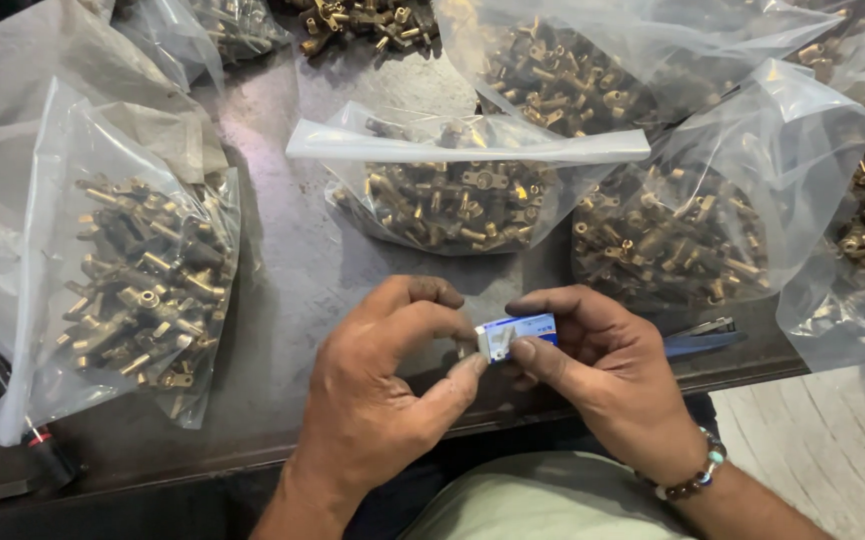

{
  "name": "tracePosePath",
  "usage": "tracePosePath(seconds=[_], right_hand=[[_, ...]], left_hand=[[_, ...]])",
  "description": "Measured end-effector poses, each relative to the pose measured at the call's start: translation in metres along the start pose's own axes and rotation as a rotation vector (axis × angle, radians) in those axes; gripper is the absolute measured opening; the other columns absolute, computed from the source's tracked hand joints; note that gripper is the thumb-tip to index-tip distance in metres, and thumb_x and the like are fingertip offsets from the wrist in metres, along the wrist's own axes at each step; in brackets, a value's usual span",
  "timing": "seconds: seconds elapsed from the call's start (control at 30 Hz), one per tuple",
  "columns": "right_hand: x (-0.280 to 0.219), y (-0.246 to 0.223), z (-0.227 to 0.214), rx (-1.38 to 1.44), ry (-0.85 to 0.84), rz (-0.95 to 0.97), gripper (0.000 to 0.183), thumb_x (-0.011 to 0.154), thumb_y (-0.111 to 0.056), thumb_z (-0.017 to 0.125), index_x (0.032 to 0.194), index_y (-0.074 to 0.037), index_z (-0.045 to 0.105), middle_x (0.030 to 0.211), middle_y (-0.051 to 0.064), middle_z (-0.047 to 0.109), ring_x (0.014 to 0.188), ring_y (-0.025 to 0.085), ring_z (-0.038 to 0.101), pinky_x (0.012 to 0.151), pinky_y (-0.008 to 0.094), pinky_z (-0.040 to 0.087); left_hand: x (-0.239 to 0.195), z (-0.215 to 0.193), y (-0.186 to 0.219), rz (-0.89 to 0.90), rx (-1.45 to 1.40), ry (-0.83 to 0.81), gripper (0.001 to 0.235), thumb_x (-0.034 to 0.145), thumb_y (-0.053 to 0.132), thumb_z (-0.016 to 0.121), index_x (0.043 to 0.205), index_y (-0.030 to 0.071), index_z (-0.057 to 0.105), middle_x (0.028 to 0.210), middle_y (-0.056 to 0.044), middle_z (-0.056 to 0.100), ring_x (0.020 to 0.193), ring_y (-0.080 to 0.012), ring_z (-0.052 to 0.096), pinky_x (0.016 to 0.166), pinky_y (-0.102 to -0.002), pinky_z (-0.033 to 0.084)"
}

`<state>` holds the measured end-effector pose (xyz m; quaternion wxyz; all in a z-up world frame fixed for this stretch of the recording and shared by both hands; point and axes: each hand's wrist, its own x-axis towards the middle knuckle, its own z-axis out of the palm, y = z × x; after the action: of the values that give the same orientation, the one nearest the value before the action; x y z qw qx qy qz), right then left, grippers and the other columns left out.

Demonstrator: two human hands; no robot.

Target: The person sorts brass-colored metal parts into clear plastic bags on a metal surface, seals several bags, and places them into a larger container.

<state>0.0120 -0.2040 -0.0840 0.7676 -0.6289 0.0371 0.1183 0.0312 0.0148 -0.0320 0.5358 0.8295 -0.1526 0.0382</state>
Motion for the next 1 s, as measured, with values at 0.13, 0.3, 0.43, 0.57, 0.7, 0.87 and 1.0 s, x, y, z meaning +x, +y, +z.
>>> tracePosePath(seconds=[0.13,0.3,0.43,0.57,0.7,0.87,1.0], right_hand=[[0.002,-0.003,0.003,0.023,0.048,0.03,0.029,0.093,-0.005,0.07,0.121,0.003,0.066,0.098,0.008,0.076,0.082,0.011,0.071,0.071,0.028,0.062],[0.004,-0.002,0.002,0.011,0.081,0.041,0.028,0.093,-0.005,0.068,0.119,0.002,0.065,0.097,0.008,0.076,0.082,0.01,0.071,0.072,0.028,0.061],[0.004,-0.001,0.003,-0.015,0.084,0.053,0.027,0.093,-0.005,0.069,0.119,0.002,0.066,0.094,0.008,0.075,0.08,0.011,0.071,0.07,0.027,0.061],[0.002,0.003,0.003,-0.052,0.075,0.033,0.027,0.092,-0.004,0.069,0.118,0.002,0.066,0.095,0.008,0.076,0.08,0.011,0.071,0.071,0.027,0.061],[0.0,0.003,0.006,-0.091,0.07,-0.005,0.027,0.091,-0.003,0.07,0.118,0.001,0.067,0.095,0.006,0.077,0.081,0.01,0.071,0.072,0.026,0.061],[-0.002,0.004,0.008,-0.139,0.055,-0.017,0.026,0.09,-0.002,0.073,0.116,0.001,0.07,0.093,0.005,0.076,0.081,0.008,0.069,0.071,0.024,0.058],[-0.004,0.003,0.01,-0.157,0.047,-0.03,0.025,0.09,-0.002,0.072,0.116,0.001,0.07,0.095,0.004,0.076,0.083,0.006,0.069,0.072,0.024,0.058]], left_hand=[[-0.002,0.006,-0.004,0.094,0.045,-0.017,0.024,0.075,0.012,0.083,0.097,0.009,0.074,0.107,-0.009,0.072,0.097,-0.0262,0.074,0.081,-0.035,0.059],[-0.004,0.012,-0.008,0.107,0.106,0.072,0.027,0.078,0.014,0.084,0.102,0.01,0.074,0.106,-0.008,0.072,0.095,-0.0252,0.074,0.079,-0.035,0.06],[-0.002,0.01,-0.008,0.071,0.115,0.049,0.03,0.076,0.014,0.085,0.103,0.011,0.075,0.107,-0.008,0.073,0.098,-0.0263,0.074,0.081,-0.036,0.059],[0.0,0.009,-0.006,0.032,0.157,0.034,0.032,0.072,0.015,0.085,0.102,0.011,0.076,0.113,-0.011,0.072,0.105,-0.0295,0.071,0.086,-0.038,0.057],[-0.002,0.01,-0.008,0.04,0.196,0.042,0.031,0.072,0.015,0.085,0.102,0.011,0.076,0.117,-0.012,0.071,0.108,-0.0313,0.07,0.088,-0.039,0.056],[-0.006,0.011,-0.005,0.093,0.328,0.082,0.03,0.072,0.015,0.084,0.101,0.012,0.077,0.123,-0.013,0.069,0.112,-0.0341,0.066,0.089,-0.043,0.054],[-0.01,0.012,-0.006,0.102,0.367,0.078,0.031,0.072,0.016,0.084,0.102,0.012,0.077,0.125,-0.013,0.068,0.113,-0.0347,0.065,0.09,-0.043,0.054]])
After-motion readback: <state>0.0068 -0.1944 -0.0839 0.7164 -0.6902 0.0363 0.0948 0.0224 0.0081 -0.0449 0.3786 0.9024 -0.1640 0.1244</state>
